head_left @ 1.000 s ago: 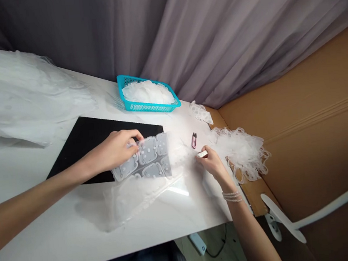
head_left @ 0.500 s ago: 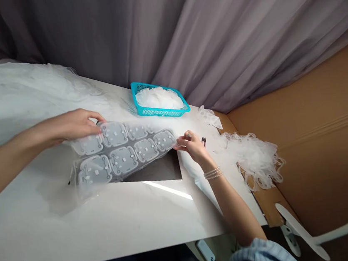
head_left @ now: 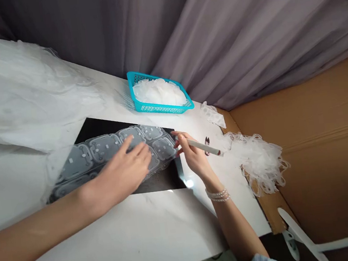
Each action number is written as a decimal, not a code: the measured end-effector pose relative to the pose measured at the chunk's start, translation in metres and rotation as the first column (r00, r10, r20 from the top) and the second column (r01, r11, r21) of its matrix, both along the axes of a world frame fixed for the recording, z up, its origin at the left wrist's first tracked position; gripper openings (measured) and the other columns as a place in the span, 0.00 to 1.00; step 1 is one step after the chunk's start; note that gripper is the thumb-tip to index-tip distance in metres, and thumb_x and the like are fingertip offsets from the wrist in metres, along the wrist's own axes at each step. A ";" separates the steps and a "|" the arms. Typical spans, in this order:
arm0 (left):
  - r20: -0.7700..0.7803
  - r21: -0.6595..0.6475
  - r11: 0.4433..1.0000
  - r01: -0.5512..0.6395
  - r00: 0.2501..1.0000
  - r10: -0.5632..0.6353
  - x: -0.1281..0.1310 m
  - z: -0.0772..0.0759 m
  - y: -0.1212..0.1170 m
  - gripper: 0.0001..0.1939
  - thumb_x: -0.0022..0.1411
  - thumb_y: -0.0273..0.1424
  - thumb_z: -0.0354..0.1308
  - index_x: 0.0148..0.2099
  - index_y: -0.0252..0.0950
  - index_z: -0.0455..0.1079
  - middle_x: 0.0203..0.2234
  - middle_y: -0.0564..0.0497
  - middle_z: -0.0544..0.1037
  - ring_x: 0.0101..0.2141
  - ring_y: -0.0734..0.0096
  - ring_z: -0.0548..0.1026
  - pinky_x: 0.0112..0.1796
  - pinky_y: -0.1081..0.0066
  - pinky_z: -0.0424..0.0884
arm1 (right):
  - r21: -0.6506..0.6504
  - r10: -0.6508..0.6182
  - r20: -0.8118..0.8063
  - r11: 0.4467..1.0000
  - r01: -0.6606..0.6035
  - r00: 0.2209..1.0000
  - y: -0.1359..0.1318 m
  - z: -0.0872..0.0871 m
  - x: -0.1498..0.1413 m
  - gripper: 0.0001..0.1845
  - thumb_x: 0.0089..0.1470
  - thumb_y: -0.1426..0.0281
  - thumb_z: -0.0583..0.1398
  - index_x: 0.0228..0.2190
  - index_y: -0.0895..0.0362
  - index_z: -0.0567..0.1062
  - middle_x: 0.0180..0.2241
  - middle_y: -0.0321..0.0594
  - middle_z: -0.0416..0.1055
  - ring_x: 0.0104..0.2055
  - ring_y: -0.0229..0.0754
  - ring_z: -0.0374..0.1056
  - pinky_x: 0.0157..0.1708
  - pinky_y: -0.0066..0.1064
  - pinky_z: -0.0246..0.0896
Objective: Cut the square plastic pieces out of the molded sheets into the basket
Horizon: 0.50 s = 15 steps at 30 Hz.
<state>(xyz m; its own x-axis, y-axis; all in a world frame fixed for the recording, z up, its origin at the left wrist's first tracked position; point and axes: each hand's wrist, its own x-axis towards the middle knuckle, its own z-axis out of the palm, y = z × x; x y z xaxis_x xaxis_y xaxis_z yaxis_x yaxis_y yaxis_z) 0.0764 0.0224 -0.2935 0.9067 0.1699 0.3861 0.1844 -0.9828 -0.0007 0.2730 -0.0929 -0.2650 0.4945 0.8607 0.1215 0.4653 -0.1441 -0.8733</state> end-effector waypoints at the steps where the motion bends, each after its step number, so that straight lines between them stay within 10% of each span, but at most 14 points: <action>1: -0.026 0.005 0.998 0.055 0.998 -0.055 0.004 -0.006 -0.001 0.17 0.68 0.30 0.52 0.53 0.29 0.75 0.53 0.37 0.78 0.56 0.51 0.71 0.61 0.50 0.58 | -0.004 0.016 0.030 1.000 -0.016 0.999 0.004 -0.003 -0.003 0.21 0.66 0.54 0.53 0.47 0.54 0.76 0.33 0.39 0.69 0.33 0.39 0.68 0.32 0.29 0.68; 7: -0.065 0.082 0.989 0.123 0.991 -0.118 0.009 -0.030 -0.001 0.23 0.73 0.33 0.44 0.60 0.27 0.69 0.57 0.38 0.75 0.58 0.51 0.70 0.58 0.54 0.62 | -0.014 0.023 0.020 1.000 -0.023 1.000 0.005 -0.018 -0.017 0.13 0.64 0.62 0.58 0.45 0.55 0.76 0.35 0.40 0.75 0.37 0.41 0.72 0.37 0.31 0.67; 15: -0.038 0.045 0.990 0.135 0.990 -0.133 0.006 -0.026 -0.003 0.23 0.72 0.32 0.44 0.60 0.24 0.69 0.57 0.33 0.74 0.58 0.48 0.70 0.58 0.51 0.63 | -0.071 0.068 0.254 0.996 -0.051 0.965 0.012 -0.019 -0.030 0.10 0.64 0.69 0.57 0.36 0.57 0.78 0.35 0.42 0.79 0.36 0.42 0.74 0.40 0.34 0.68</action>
<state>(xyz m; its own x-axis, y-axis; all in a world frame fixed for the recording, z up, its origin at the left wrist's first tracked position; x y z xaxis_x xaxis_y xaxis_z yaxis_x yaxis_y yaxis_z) 0.0821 0.0196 -0.3198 0.9329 0.0284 0.3590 0.0503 -0.9974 -0.0516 0.2428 -0.0810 -0.2838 0.4016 0.8977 0.1811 0.6812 -0.1607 -0.7142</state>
